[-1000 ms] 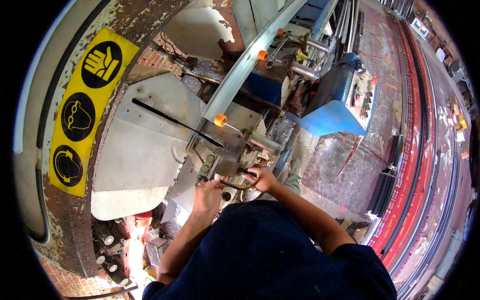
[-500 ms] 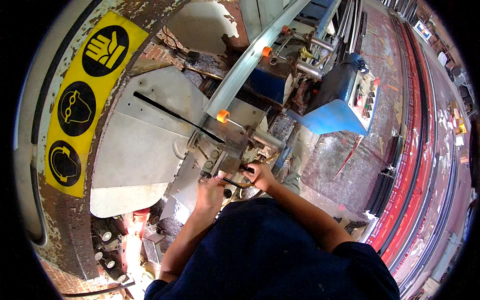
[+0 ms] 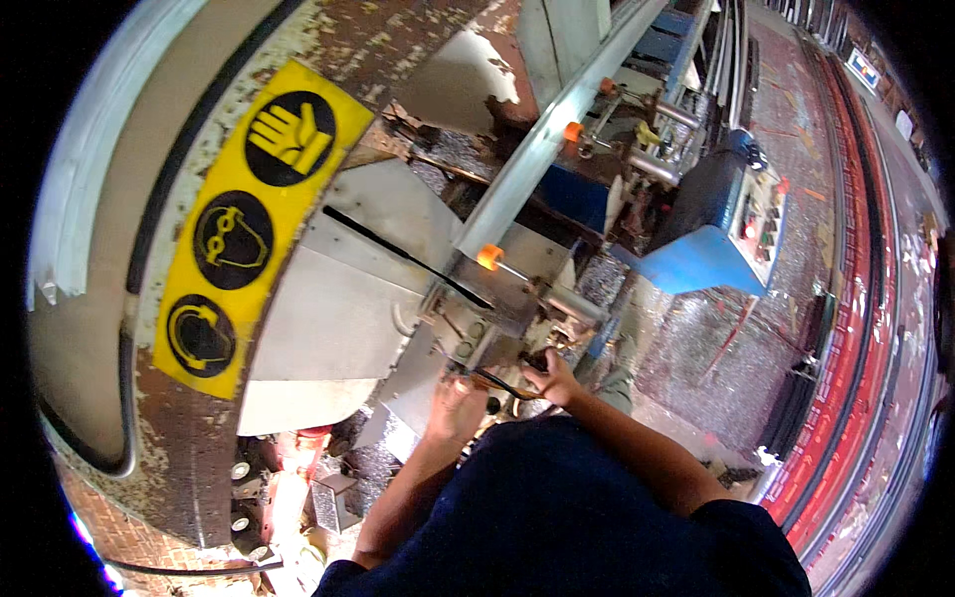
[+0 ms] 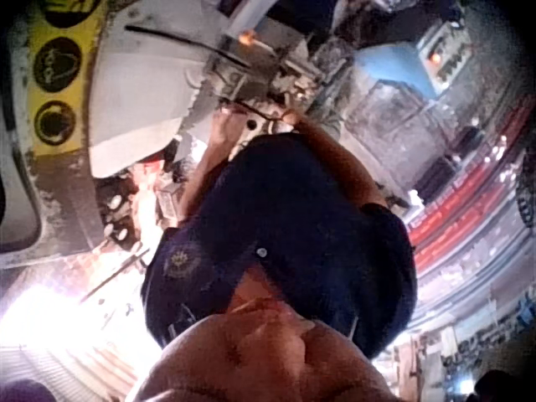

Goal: The person operates a metal cutting machine in a workshop. They adjust the machine's clamps and controls, then cut a metal bar. The person removes the cut piece and repeats the process with another metal bar.

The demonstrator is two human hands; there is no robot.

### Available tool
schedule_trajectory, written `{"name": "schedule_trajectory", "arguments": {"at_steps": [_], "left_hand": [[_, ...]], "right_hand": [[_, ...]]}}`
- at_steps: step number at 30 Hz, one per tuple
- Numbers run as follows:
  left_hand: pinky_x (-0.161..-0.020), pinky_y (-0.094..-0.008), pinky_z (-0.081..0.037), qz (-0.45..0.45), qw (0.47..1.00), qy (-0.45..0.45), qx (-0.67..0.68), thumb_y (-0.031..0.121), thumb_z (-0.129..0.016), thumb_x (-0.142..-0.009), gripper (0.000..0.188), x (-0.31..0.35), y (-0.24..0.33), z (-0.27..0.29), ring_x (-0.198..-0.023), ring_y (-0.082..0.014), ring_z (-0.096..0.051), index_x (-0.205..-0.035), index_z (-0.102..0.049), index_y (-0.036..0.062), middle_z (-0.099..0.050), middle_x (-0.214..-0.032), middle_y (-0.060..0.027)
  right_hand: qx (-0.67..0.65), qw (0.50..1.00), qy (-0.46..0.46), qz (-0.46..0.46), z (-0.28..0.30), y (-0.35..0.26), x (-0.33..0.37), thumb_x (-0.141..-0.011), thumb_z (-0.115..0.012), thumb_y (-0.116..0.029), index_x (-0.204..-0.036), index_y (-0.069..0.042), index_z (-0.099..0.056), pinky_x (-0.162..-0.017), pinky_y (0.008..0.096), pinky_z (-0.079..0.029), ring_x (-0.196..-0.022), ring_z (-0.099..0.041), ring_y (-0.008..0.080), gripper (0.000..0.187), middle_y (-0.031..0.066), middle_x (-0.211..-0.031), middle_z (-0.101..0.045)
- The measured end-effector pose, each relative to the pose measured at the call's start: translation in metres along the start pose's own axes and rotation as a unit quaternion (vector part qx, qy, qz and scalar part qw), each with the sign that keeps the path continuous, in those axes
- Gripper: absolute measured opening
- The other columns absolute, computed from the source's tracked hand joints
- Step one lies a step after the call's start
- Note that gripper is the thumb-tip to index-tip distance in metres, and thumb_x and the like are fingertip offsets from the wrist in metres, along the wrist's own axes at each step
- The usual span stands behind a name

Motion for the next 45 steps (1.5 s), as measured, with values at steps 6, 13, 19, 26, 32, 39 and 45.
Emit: {"name": "schedule_trajectory", "arguments": {"at_steps": [6,13,19,26,32,39,45], "left_hand": [[-0.107,-0.0434,-0.037,0.056,0.995,0.081,0.001,0.019,-0.075,-0.083,0.060,-0.002,-0.002,-0.001,-0.123,-0.0255,-0.051,-0.133,-0.046,0.0058,-0.057,-0.129,-0.0093],[-0.112,-0.0441,-0.031,0.063,0.992,0.072,-0.079,0.038,-0.077,-0.079,0.072,-0.011,0.001,-0.016,-0.127,-0.0274,-0.049,-0.133,-0.048,0.0000,-0.055,-0.134,-0.0114],[-0.107,-0.0439,-0.037,0.059,0.993,0.088,-0.045,0.025,-0.076,-0.081,0.064,-0.014,0.000,-0.014,-0.123,-0.0262,-0.052,-0.132,-0.046,0.0029,-0.056,-0.131,-0.0105],[-0.117,-0.0431,-0.027,0.051,0.992,0.079,-0.085,0.038,-0.076,-0.080,0.071,-0.008,0.000,-0.008,-0.131,-0.0262,-0.046,-0.135,-0.048,0.0020,-0.054,-0.137,-0.0098],[-0.097,-0.0423,-0.045,0.038,0.995,0.089,-0.031,0.019,-0.073,-0.084,0.045,-0.010,0.000,-0.011,-0.110,-0.0229,-0.058,-0.122,-0.053,0.0065,-0.061,-0.112,-0.0055],[-0.098,-0.0424,-0.042,0.034,0.991,0.119,-0.056,0.025,-0.078,-0.079,0.054,-0.009,0.002,-0.003,-0.108,-0.0217,-0.056,-0.124,-0.053,0.0072,-0.059,-0.115,-0.0043],[-0.105,-0.0420,-0.039,0.042,0.994,0.075,-0.074,0.033,-0.074,-0.083,0.054,-0.009,0.007,-0.040,-0.117,-0.0247,-0.055,-0.122,-0.055,0.0016,-0.060,-0.123,-0.0088]], "right_hand": [[-0.080,0.994,-0.029,-0.066,0.000,-0.012,0.008,-0.095,-0.064,-0.029,-0.080,-0.002,-0.057,-0.052,0.0309,-0.040,-0.055,-0.051,0.0122,0.032,0.0023,-0.063,-0.058],[-0.124,0.981,-0.065,-0.132,-0.005,0.024,-0.001,-0.095,-0.058,-0.043,-0.077,-0.001,-0.060,-0.056,0.0366,-0.045,-0.058,-0.058,0.0185,0.046,0.0070,-0.065,-0.061],[0.137,0.989,0.051,0.000,0.015,-0.013,0.010,-0.090,-0.062,-0.047,-0.094,0.000,-0.060,-0.065,0.0475,-0.051,-0.072,-0.066,0.0413,0.047,0.0216,-0.072,-0.065],[0.244,0.969,0.032,-0.024,0.022,-0.037,0.021,-0.092,-0.061,-0.045,-0.082,0.001,-0.059,-0.062,0.0510,-0.048,-0.072,-0.062,0.0455,0.047,0.0259,-0.074,-0.063],[0.230,0.971,0.057,0.039,0.019,-0.019,0.012,-0.093,-0.061,-0.039,-0.080,-0.002,-0.059,-0.058,0.0504,-0.047,-0.067,-0.061,0.0441,0.039,0.0236,-0.071,-0.062],[0.221,0.962,0.103,0.126,0.027,-0.042,0.022,-0.089,-0.066,-0.035,-0.088,-0.005,-0.063,-0.058,0.0461,-0.048,-0.067,-0.064,0.0392,0.029,0.0187,-0.072,-0.065],[0.111,0.994,-0.011,-0.019,0.022,-0.006,0.011,-0.093,-0.062,-0.041,-0.079,-0.004,-0.063,-0.055,0.0414,-0.044,-0.055,-0.058,0.0273,0.040,0.0118,-0.060,-0.058]]}}
Point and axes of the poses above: each hand's wrist, its own x-axis away from the middle knuckle, its own z-axis out of the back of the hand, y = z × x, the point moved 8 cm from there along -x, towards the middle knuckle
